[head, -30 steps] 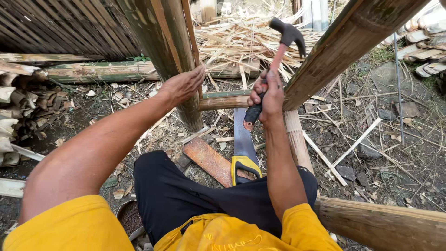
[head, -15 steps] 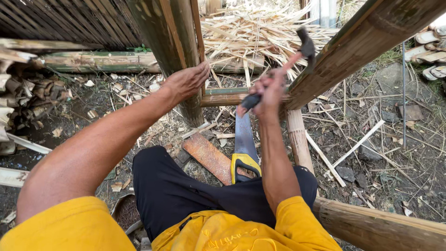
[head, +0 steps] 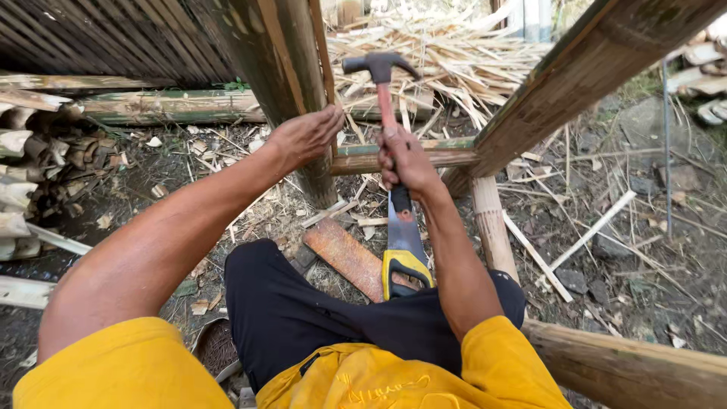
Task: The person sits on the ground and uses a hammer to drive nails into bamboo strips, securing them to a larger bamboo frame. They also use a hand saw to cut bamboo pieces to size and a knife to trim the material. The person works on a partially constructed bamboo structure in an outdoor setting.
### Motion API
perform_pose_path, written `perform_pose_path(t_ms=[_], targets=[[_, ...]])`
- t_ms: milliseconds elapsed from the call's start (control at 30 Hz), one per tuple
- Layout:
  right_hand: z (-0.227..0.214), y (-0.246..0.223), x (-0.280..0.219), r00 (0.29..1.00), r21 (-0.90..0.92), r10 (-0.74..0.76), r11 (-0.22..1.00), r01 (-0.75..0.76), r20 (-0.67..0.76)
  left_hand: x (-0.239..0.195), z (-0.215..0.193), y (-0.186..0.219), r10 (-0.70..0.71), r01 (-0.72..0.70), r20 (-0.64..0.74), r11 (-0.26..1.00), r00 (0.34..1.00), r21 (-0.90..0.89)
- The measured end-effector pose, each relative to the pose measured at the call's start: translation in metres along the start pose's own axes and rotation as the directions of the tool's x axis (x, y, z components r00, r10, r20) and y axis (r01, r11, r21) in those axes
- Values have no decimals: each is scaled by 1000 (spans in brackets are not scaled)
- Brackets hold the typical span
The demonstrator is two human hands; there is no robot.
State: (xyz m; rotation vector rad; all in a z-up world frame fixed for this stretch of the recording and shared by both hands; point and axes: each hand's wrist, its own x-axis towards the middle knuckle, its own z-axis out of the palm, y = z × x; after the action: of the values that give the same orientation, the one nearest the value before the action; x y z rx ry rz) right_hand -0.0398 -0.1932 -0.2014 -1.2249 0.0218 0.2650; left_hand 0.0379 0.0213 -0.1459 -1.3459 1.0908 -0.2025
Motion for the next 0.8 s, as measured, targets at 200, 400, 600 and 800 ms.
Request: perform_pose_path(t_ms=[200,400,600,800], targets=[[-14,3,13,943,391,-265,861,326,-201,-1,-3,-3,48,-48,33,999,998,1],[-24,-22,9,973,12,-226,974,226,-41,-1,1,1,8,-7,-9,999,1000,34],[-16,17,30,945,-34,-307,952,305,-110,-6,-7,-5,59,-61,34,997,998,37],[-24,-4,11,932,165,-294,929,331,-211,-9,-10,-11,108,-111,58,993,992,47]])
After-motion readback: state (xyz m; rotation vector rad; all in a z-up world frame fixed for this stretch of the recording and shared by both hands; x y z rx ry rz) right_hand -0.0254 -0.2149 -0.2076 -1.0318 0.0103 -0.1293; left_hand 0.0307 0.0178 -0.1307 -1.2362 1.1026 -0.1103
